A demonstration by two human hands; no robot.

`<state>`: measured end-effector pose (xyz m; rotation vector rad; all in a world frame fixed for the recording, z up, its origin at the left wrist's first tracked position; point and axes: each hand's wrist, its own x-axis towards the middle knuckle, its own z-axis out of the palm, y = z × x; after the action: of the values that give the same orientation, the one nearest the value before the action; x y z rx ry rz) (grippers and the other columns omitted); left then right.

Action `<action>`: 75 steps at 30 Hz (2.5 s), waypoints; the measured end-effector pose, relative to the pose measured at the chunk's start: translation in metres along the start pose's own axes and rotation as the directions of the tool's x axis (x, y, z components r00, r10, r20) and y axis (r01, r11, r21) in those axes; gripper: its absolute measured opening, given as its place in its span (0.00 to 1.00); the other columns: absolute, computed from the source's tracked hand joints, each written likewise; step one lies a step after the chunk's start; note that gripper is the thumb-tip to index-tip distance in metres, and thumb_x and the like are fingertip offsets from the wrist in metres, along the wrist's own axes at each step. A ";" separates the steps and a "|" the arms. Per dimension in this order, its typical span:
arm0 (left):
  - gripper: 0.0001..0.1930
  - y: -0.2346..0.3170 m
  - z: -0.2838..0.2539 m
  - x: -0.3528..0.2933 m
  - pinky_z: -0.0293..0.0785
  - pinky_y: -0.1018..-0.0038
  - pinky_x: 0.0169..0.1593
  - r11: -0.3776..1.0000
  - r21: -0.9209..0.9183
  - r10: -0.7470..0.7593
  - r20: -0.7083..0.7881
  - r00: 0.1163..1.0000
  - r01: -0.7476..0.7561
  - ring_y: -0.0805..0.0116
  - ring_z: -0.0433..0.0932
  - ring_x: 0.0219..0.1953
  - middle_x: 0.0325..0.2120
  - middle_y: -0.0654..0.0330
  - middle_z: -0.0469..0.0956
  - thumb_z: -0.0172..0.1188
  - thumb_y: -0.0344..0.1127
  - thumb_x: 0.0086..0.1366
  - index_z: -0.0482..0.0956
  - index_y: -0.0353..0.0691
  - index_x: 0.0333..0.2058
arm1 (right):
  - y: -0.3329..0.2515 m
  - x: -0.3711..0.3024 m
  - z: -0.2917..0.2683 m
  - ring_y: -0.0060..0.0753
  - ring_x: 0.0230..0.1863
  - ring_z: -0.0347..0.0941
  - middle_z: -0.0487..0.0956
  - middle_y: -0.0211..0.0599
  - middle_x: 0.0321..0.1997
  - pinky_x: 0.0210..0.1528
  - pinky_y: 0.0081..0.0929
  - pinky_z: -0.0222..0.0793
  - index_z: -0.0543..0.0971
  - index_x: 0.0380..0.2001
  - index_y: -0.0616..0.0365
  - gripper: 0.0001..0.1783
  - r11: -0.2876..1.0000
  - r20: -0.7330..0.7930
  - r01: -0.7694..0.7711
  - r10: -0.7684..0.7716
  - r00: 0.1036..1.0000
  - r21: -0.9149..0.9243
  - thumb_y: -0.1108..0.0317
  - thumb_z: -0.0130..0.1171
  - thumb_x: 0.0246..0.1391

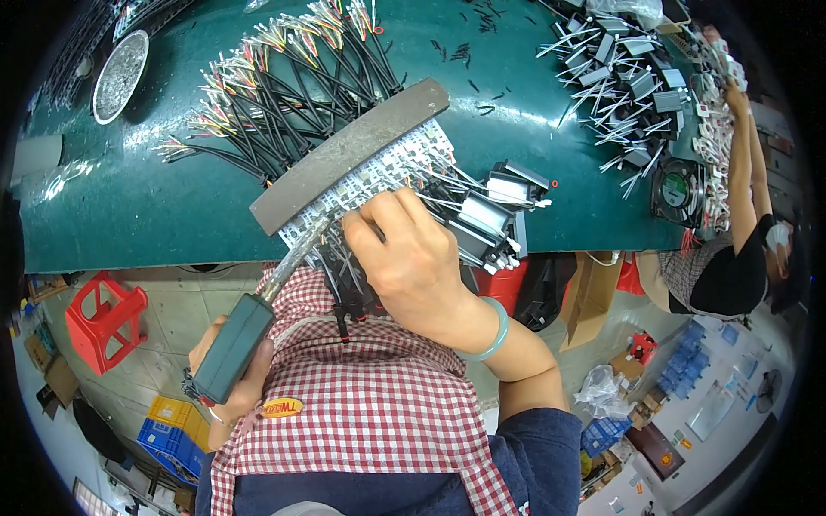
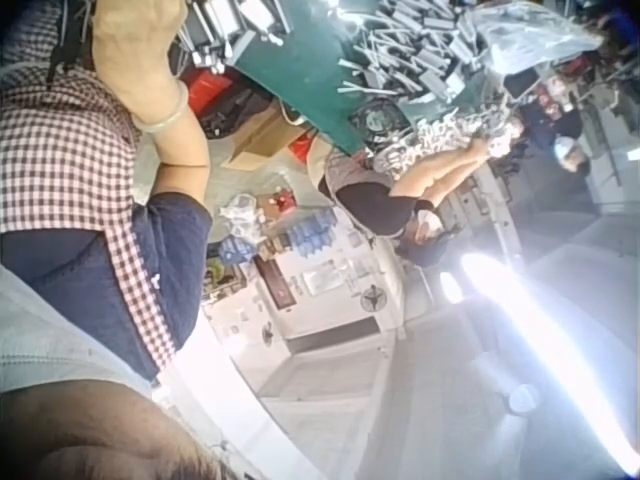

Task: The person solders wire connections onto electronic circuit boards using a handheld soldering tool while positioning the wires by hand.

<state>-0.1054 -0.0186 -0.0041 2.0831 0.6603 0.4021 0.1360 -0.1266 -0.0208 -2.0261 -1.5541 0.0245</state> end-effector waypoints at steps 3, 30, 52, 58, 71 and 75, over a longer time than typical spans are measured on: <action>0.11 0.000 0.001 0.000 0.71 0.70 0.26 0.999 -0.008 0.042 -0.018 0.999 -0.042 0.61 0.77 0.24 0.26 0.52 0.77 0.69 0.24 0.49 0.80 0.29 0.32 | 0.000 0.001 -0.001 0.35 0.28 0.70 0.74 0.35 0.29 0.26 0.29 0.67 0.81 0.34 0.62 0.15 1.000 0.004 0.003 -0.003 1.000 0.003 0.82 0.64 0.38; 0.15 -0.003 -0.006 -0.020 0.81 0.71 0.38 0.964 0.267 -0.024 0.035 0.999 0.014 0.58 0.85 0.34 0.32 0.51 0.83 0.71 0.23 0.45 0.82 0.29 0.35 | 0.003 -0.001 0.001 0.34 0.33 0.70 0.71 0.34 0.31 0.27 0.26 0.71 0.80 0.34 0.61 0.14 0.999 0.045 0.026 -0.024 0.999 -0.045 0.76 0.59 0.38; 0.12 -0.008 0.002 -0.003 0.75 0.69 0.29 0.995 0.014 0.095 -0.014 0.995 -0.095 0.56 0.80 0.26 0.29 0.49 0.79 0.69 0.24 0.48 0.81 0.28 0.33 | 0.000 0.001 0.001 0.34 0.29 0.72 0.74 0.35 0.28 0.28 0.28 0.69 0.82 0.34 0.61 0.14 1.000 0.004 -0.025 0.025 1.000 0.001 0.82 0.66 0.39; 0.13 -0.002 -0.003 -0.012 0.71 0.72 0.27 0.995 0.084 -0.047 -0.065 0.997 0.052 0.62 0.78 0.23 0.27 0.53 0.79 0.71 0.27 0.48 0.82 0.32 0.33 | 0.005 -0.001 0.003 0.34 0.33 0.70 0.71 0.35 0.31 0.27 0.26 0.70 0.80 0.34 0.61 0.14 0.999 0.024 0.026 -0.025 0.999 -0.020 0.76 0.60 0.38; 0.13 -0.006 -0.001 -0.011 0.74 0.72 0.31 0.997 0.075 0.007 -0.063 0.998 -0.002 0.61 0.80 0.27 0.29 0.52 0.80 0.70 0.26 0.48 0.82 0.30 0.34 | 0.004 0.001 0.007 0.34 0.31 0.71 0.70 0.34 0.30 0.26 0.27 0.69 0.79 0.31 0.60 0.12 0.999 -0.014 0.029 -0.029 0.999 -0.032 0.77 0.60 0.37; 0.12 -0.007 0.003 -0.011 0.68 0.71 0.25 0.999 0.016 -0.031 -0.078 0.996 0.032 0.64 0.75 0.21 0.25 0.53 0.78 0.70 0.27 0.49 0.82 0.31 0.34 | 0.003 0.003 0.009 0.34 0.30 0.71 0.70 0.34 0.28 0.25 0.27 0.68 0.79 0.31 0.61 0.12 0.999 -0.041 0.035 -0.036 0.999 -0.027 0.78 0.61 0.38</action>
<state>-0.1148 -0.0235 -0.0117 2.0790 0.7441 0.4624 0.1364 -0.1209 -0.0290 -2.0059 -1.5726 -0.0514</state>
